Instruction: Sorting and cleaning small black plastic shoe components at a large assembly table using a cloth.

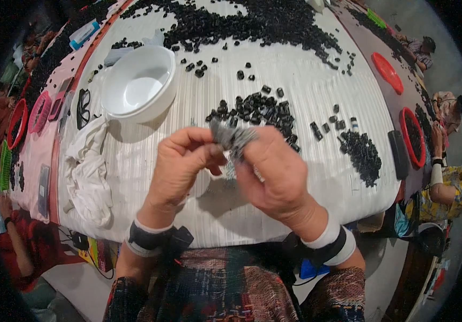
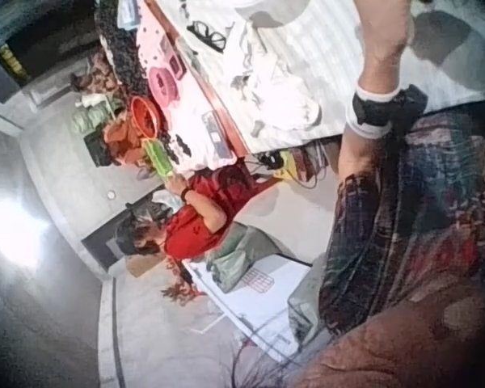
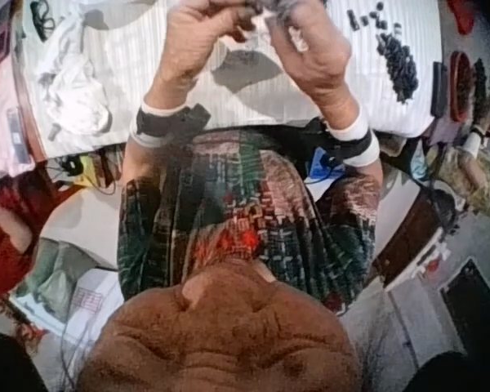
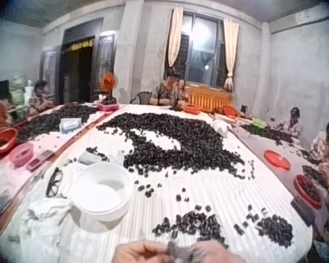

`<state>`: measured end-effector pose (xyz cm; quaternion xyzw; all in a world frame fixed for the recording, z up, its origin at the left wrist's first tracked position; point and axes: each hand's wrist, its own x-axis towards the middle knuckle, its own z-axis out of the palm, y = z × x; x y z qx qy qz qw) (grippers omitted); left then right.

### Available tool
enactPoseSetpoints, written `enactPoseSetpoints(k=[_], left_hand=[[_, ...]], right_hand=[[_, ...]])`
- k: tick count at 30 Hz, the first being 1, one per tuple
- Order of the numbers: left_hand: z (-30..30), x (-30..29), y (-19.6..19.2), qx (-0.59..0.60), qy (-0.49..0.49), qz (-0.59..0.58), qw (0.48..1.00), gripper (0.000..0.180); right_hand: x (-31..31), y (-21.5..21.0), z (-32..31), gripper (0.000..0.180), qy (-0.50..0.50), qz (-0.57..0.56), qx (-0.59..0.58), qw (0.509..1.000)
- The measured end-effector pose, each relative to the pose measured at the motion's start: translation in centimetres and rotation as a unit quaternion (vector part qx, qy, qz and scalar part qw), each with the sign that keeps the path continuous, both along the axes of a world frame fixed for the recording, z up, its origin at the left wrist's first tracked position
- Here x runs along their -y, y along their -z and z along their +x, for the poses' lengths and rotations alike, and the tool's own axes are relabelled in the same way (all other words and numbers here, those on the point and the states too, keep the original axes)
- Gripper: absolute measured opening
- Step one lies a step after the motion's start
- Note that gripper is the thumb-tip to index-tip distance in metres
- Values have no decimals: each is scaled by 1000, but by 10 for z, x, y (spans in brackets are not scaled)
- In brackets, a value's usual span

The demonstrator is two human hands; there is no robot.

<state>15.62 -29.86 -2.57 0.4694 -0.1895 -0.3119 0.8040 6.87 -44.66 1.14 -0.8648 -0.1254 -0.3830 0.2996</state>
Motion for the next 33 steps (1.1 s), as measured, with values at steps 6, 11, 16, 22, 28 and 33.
enactPoseSetpoints(k=[6,11,16,22,28,33], left_hand=[[21,-11,-14,-19,-99,-50,994,15],[24,-20,-16,-37,-113,-82,990,17],[24,-19,-16,-57,-109,-87,989,17],[23,-19,-17,-55,-110,-74,990,16],[22,-19,-14,-60,-107,-68,990,15],[22,-15,-11,-58,-98,-60,992,15]], right_hand=[[10,12,-4,31,-17,2,-96,995],[2,13,-2,28,-27,-58,-124,990],[6,21,0,27,-1,-63,-158,985],[23,28,22,26,61,-81,-173,980],[21,39,31,20,84,-136,-202,966],[16,48,32,20,127,-145,-193,962]])
